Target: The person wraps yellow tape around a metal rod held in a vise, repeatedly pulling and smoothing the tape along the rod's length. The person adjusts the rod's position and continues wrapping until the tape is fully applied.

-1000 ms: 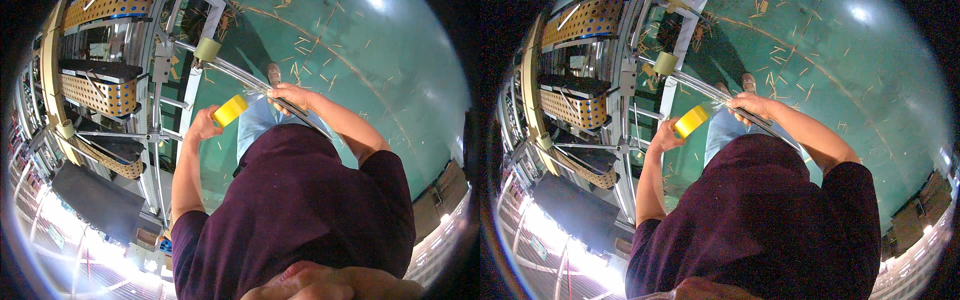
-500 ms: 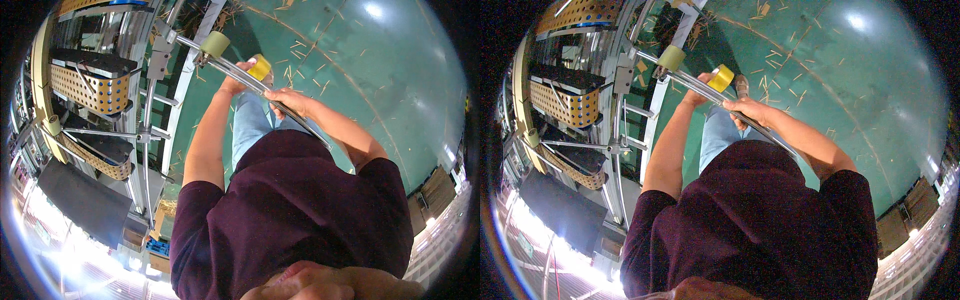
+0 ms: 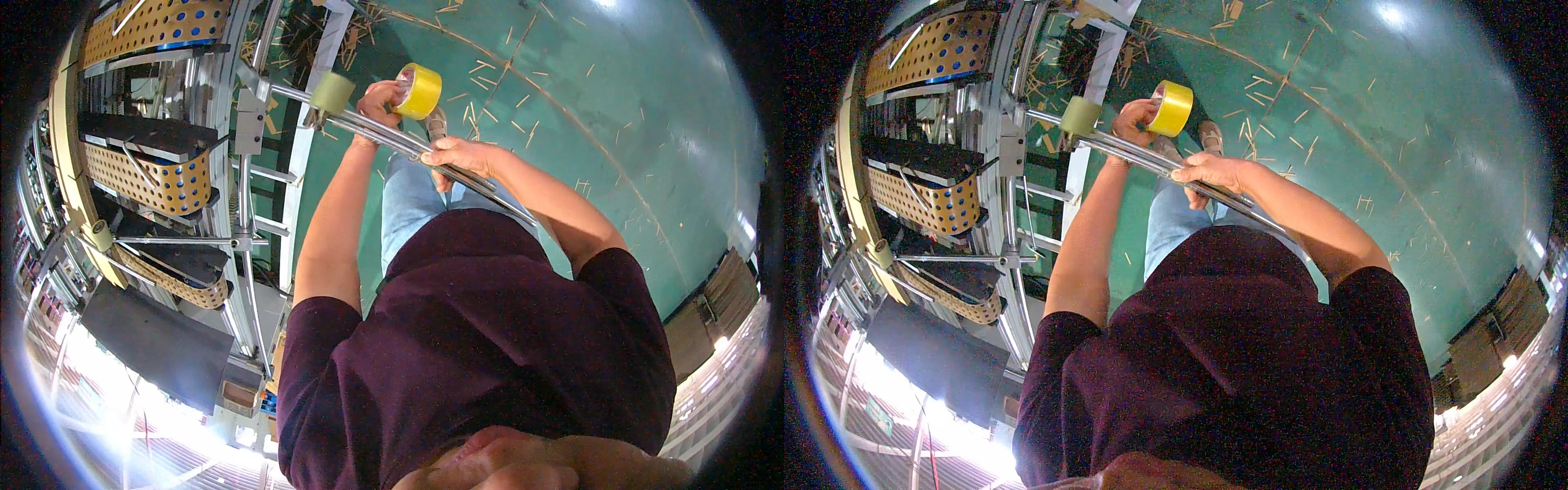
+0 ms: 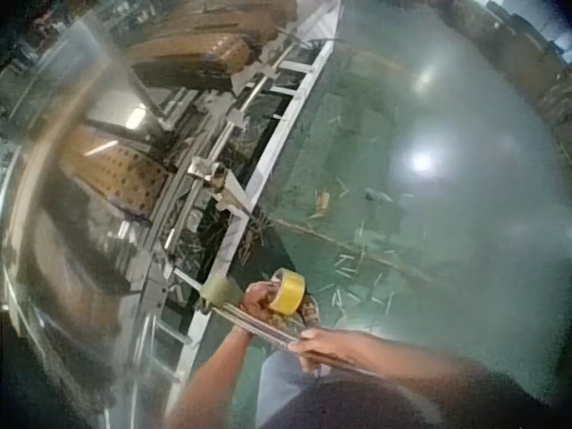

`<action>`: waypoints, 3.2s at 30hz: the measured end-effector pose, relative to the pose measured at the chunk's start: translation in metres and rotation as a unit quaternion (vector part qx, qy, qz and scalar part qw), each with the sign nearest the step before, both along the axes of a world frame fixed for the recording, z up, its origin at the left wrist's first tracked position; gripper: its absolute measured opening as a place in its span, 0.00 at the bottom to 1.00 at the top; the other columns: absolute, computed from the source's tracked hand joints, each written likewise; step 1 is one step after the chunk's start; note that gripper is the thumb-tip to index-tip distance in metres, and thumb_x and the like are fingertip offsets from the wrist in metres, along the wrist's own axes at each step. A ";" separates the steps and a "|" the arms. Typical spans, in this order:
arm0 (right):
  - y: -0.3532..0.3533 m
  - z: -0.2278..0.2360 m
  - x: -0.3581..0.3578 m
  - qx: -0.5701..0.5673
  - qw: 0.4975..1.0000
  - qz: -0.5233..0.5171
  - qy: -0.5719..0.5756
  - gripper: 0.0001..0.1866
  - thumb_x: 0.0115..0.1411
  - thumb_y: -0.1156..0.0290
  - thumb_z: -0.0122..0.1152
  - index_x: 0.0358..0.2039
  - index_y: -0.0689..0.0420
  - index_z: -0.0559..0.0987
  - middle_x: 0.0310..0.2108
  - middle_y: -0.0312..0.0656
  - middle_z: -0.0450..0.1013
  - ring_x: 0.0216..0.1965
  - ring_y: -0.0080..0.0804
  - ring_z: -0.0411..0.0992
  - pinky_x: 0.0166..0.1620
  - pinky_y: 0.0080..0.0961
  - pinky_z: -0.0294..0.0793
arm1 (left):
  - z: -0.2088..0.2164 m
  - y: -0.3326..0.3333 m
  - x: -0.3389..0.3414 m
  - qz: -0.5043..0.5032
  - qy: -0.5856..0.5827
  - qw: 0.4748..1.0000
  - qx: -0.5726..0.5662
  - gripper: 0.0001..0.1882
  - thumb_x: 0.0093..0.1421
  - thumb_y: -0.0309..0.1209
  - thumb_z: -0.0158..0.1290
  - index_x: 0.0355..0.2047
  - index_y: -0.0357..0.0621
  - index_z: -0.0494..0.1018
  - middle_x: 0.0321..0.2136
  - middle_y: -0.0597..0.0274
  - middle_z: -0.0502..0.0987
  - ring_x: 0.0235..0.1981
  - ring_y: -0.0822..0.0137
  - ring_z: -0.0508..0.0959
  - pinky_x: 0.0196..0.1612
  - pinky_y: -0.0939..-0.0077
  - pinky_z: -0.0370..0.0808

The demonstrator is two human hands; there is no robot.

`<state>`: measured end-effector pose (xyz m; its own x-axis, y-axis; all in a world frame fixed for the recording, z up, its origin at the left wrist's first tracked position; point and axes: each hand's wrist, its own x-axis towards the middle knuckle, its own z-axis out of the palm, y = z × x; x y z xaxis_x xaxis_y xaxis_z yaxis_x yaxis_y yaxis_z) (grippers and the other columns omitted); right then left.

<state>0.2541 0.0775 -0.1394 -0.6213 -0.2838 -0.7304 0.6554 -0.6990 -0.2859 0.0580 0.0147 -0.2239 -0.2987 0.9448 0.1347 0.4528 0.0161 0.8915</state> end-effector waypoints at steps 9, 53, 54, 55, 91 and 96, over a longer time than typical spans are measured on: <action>0.000 0.002 0.000 0.055 0.997 0.017 0.052 0.22 0.58 0.57 0.51 0.48 0.57 0.64 0.35 0.43 0.74 0.17 0.26 0.70 0.18 0.23 0.70 | -0.016 -0.055 0.003 0.123 -0.310 0.936 -0.114 0.13 0.42 0.27 0.59 0.30 0.41 0.72 0.36 0.54 0.72 0.40 0.61 0.74 0.43 0.68 0.73; -0.019 0.005 -0.003 0.072 0.997 -0.017 -0.002 0.16 0.58 0.54 0.51 0.31 0.55 0.70 0.15 0.36 0.65 0.11 0.23 0.63 0.13 0.20 0.61 | 0.088 0.036 0.008 -0.089 -0.398 0.785 -0.467 0.38 0.44 0.17 0.57 0.56 0.32 0.54 0.22 0.57 0.74 0.22 0.68 0.74 0.26 0.77 0.71; -0.017 0.005 0.000 0.052 0.998 -0.035 0.007 0.16 0.57 0.54 0.52 0.29 0.56 0.70 0.15 0.36 0.65 0.11 0.23 0.63 0.13 0.20 0.61 | 0.090 0.032 0.010 -0.114 -0.381 0.814 -0.423 0.41 0.40 0.16 0.58 0.56 0.32 0.55 0.20 0.60 0.74 0.21 0.71 0.73 0.27 0.80 0.70; -0.018 0.008 -0.001 0.054 0.998 -0.036 -0.002 0.16 0.57 0.54 0.52 0.29 0.55 0.70 0.15 0.36 0.65 0.11 0.23 0.63 0.13 0.20 0.61 | 0.097 0.027 0.010 -0.114 -0.375 0.830 -0.398 0.40 0.39 0.16 0.58 0.55 0.32 0.55 0.20 0.61 0.73 0.22 0.71 0.73 0.27 0.80 0.70; -0.014 0.016 -0.013 0.157 0.986 -0.002 -0.061 0.24 0.55 0.43 0.51 0.27 0.55 0.71 0.11 0.34 0.63 0.08 0.20 0.61 0.11 0.18 0.60 | 0.130 -0.070 -0.011 -0.270 0.136 0.952 -0.038 0.03 0.38 0.26 0.54 0.17 0.46 0.71 0.40 0.67 0.73 0.45 0.64 0.70 0.57 0.61 0.60; -0.013 0.030 -0.018 0.171 0.981 0.011 -0.093 0.26 0.55 0.42 0.50 0.25 0.56 0.69 0.11 0.32 0.63 0.09 0.18 0.61 0.12 0.15 0.61 | 0.130 -0.103 0.023 -0.065 -0.012 0.994 -0.091 0.05 0.39 0.21 0.53 0.20 0.41 0.70 0.46 0.57 0.70 0.48 0.57 0.69 0.56 0.62 0.60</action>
